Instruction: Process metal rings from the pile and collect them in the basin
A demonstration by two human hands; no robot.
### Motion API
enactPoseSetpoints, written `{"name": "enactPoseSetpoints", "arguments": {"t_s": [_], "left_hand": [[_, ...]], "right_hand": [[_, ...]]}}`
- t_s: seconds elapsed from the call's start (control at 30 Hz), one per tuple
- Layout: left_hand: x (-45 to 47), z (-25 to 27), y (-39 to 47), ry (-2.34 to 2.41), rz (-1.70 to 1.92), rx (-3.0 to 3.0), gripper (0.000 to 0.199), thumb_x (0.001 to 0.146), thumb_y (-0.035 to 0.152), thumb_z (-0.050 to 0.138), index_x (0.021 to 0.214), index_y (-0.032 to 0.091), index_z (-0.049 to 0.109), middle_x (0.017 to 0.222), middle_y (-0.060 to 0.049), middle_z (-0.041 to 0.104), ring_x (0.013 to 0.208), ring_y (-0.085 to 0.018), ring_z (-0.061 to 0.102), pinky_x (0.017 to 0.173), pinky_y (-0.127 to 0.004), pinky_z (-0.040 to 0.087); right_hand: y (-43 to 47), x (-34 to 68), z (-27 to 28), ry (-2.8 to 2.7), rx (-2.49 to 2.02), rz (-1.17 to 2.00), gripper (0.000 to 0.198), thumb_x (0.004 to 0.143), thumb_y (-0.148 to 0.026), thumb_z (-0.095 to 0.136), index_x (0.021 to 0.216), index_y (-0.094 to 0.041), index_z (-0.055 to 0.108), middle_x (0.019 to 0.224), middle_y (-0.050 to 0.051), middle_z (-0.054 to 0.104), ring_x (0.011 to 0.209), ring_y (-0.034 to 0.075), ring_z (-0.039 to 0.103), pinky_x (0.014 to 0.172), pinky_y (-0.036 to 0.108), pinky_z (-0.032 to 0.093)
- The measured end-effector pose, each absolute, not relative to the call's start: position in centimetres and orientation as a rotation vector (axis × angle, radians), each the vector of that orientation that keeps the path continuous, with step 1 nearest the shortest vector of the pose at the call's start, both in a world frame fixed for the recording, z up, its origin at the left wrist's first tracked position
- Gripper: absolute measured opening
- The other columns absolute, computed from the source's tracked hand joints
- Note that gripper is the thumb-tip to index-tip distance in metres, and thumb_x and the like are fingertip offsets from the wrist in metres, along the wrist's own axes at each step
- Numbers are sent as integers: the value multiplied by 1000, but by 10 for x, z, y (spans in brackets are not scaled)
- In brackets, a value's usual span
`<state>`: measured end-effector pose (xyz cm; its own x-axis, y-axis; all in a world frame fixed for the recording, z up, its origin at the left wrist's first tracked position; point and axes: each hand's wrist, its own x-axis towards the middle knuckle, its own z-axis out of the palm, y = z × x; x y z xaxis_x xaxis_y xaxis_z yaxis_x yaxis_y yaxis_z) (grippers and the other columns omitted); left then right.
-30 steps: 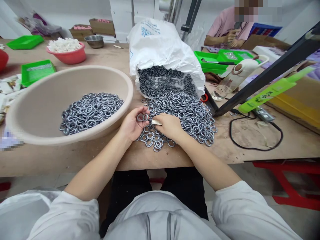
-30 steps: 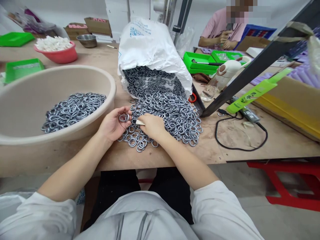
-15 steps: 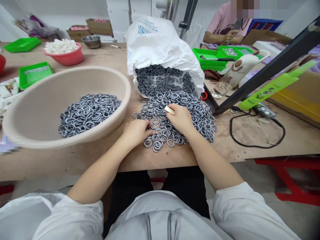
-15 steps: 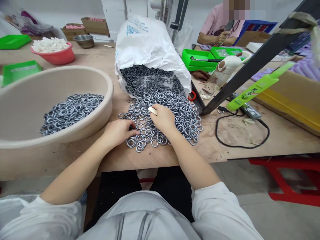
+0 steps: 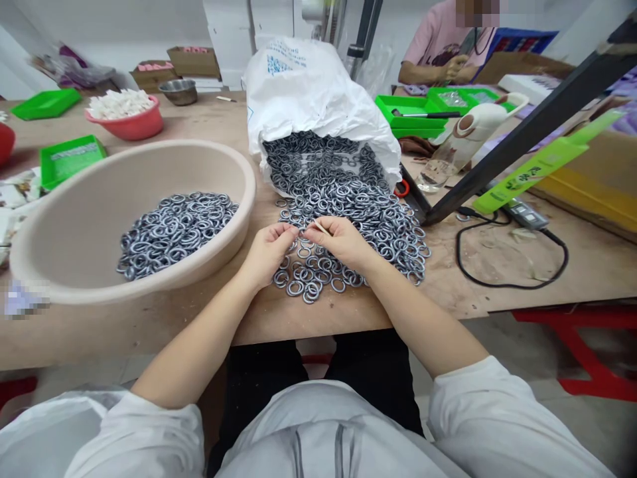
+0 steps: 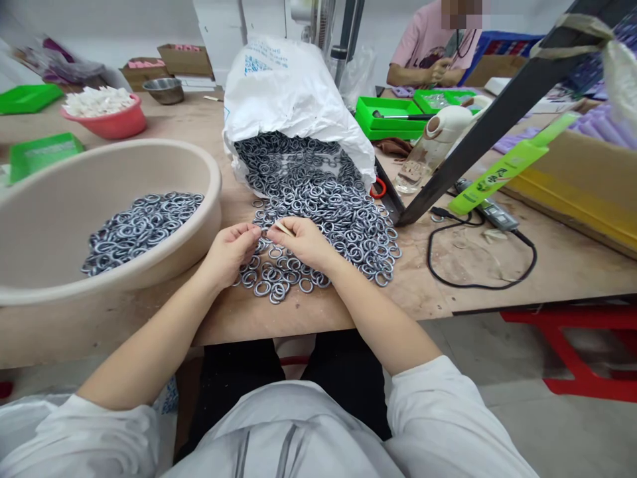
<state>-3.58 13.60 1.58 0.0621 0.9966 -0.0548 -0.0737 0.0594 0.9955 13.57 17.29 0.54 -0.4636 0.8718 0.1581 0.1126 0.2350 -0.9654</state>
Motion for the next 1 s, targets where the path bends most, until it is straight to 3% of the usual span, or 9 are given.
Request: {"name": "enactPoseSetpoints", "arguments": {"t_s": [0.17,0.37,0.57,0.73,1.0], "left_hand": [[-32,12,132,1079,1148,1194,31,79,43,70,71,17,55,54,6,38,48,-6,29,45,-20,20],[-27,11,129,961,1008,1204,41,77,51,72,66,16,54,56,5,42,47,-5,30,44,-19,21],[-24,18,125,945,989,948,34,81,43,67,67,18,50,48,9,27,39,-3,18,39,-18,12],[-24,20,123,919,951,892,35,80,41,69,64,17,49,48,9,29,38,-2,20,38,-16,14],[-26,25,125,840,1007,797,25,84,28,56,65,19,43,47,9,26,38,-4,18,38,-17,16]], "right_hand": [[167,132,10,-1684,-815,1458,51,75,-67,69,71,-18,55,59,-5,50,53,8,41,51,22,33],[166,129,10,-1589,-810,1491,59,77,-76,58,63,-21,42,53,-8,39,46,6,29,45,23,26],[161,126,14,-1575,-813,1251,61,58,-72,79,84,-21,57,79,-2,59,70,12,52,65,26,45],[158,126,13,-1719,-831,1178,55,76,-73,63,82,-19,63,75,1,62,70,14,54,66,28,44],[150,133,18,-2010,-942,569,53,96,-63,40,70,-19,56,63,-1,49,61,12,44,60,27,31]]}}
